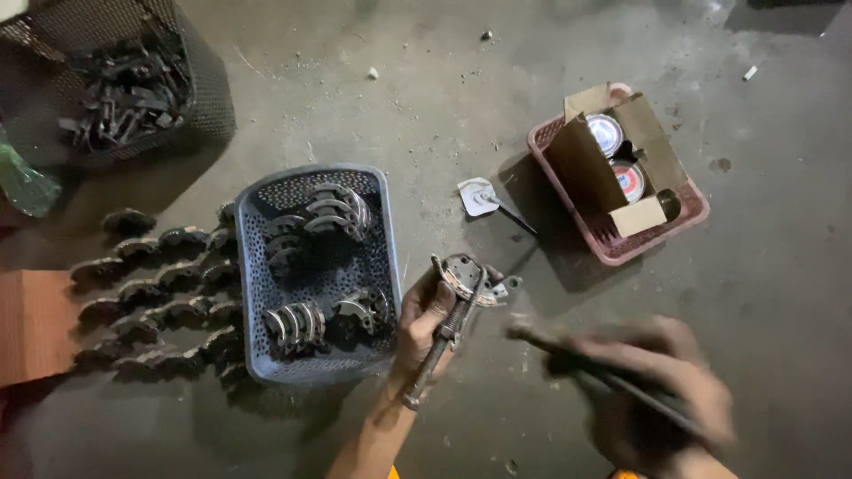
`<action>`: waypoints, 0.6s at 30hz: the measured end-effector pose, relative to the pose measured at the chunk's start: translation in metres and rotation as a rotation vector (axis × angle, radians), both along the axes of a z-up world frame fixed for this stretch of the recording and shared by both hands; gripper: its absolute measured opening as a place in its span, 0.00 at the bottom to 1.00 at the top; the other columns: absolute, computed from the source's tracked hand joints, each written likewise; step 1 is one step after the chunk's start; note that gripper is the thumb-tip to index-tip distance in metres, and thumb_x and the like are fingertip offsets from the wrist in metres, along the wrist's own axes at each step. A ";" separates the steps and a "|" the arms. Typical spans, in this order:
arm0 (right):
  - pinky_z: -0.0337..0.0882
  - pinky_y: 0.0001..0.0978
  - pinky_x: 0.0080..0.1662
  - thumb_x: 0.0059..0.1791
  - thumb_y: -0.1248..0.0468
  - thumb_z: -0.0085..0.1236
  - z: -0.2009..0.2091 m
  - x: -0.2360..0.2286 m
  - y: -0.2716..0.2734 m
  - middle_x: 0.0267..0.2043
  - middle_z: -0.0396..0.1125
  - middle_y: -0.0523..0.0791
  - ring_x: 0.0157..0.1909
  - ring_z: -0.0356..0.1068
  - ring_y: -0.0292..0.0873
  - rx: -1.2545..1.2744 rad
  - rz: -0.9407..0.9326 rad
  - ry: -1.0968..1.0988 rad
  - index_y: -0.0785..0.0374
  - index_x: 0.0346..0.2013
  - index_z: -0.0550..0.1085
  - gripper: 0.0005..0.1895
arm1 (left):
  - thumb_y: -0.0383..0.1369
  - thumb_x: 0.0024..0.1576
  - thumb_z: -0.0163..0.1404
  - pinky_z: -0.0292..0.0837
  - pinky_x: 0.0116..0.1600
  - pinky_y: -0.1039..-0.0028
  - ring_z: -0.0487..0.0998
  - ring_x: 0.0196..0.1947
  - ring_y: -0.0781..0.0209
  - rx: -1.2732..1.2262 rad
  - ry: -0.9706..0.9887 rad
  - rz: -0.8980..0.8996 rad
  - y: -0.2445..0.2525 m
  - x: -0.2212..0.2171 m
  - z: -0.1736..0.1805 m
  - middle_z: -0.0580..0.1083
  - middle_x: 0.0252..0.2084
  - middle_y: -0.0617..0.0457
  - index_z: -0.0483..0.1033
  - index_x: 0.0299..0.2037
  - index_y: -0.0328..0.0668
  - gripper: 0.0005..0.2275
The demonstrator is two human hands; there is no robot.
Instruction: The person scoops a white substance from a small container using a metal tool and applies it to curved metal pieces. They then pick up a metal rod from a basket and use a hammer to tap it, before returning to apply more of the substance to the metal pieces.
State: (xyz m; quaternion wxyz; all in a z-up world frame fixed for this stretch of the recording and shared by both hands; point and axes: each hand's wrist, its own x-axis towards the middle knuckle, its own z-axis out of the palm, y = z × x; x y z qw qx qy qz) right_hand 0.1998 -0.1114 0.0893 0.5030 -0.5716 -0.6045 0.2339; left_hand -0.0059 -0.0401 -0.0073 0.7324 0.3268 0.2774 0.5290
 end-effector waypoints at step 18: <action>0.86 0.25 0.50 0.49 0.65 0.54 -0.007 -0.001 -0.009 0.43 0.72 0.48 0.46 0.78 0.38 0.120 -0.126 0.037 0.62 0.41 0.71 0.08 | 0.35 0.64 0.47 0.69 0.63 0.62 0.79 0.52 0.49 -0.070 -0.006 0.010 -0.002 0.007 -0.016 0.77 0.50 0.37 0.72 0.54 0.28 0.15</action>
